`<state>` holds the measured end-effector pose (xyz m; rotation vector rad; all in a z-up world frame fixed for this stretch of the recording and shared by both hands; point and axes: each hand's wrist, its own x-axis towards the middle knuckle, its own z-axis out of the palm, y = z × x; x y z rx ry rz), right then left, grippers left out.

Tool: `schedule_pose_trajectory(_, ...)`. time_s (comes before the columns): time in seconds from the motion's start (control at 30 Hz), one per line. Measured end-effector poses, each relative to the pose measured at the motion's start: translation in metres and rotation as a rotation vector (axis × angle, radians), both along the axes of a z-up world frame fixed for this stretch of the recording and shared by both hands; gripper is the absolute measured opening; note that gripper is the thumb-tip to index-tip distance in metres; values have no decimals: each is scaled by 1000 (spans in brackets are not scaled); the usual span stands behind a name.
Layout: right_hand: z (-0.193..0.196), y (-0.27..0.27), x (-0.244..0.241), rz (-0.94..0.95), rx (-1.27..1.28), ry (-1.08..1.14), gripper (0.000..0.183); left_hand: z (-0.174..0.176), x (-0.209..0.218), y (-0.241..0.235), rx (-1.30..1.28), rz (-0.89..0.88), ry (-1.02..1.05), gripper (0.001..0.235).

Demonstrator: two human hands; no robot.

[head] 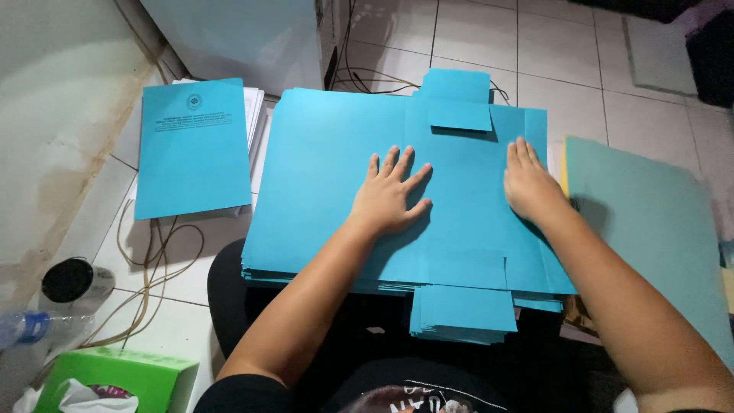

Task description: The person folds light blue paper sheets in half and places them onto a growing stack. They repeatedly pick up a sheet, fold it, and align it with the others on the floor.

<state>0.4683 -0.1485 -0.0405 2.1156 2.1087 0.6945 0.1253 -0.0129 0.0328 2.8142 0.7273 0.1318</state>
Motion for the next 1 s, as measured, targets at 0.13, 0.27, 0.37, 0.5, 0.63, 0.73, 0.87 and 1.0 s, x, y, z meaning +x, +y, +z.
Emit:
schedule_pose_trajectory(0.13,38,64,-6,-382,-247,499,81,0,2,1,-33,16,11,72)
schedule_pose_trajectory(0.27,39,72,-9,-440,-254,539,78,-10,7,0,-37,61,-19,70)
schedule_pose_trajectory(0.37,48,48,-25,-395,-246,510,80,-7,12,2,-23,103,-47,70)
schedule_pose_trajectory(0.5,49,-7,-52,-256,-324,436,90,-15,15,1,-37,159,-53,73)
schedule_pose_trajectory(0.63,54,-70,-81,-253,-469,461,107,-15,16,-2,-37,179,-71,72)
schedule_pose_trajectory(0.73,57,-108,-95,-234,-593,473,121,-18,16,-3,-27,194,-86,74)
schedule_pose_trajectory(0.87,78,-111,-133,-219,-680,599,138,-16,17,-5,-5,203,-86,74)
schedule_pose_trajectory(1.0,75,-85,-213,57,-640,524,146,-22,16,-3,1,192,-78,75)
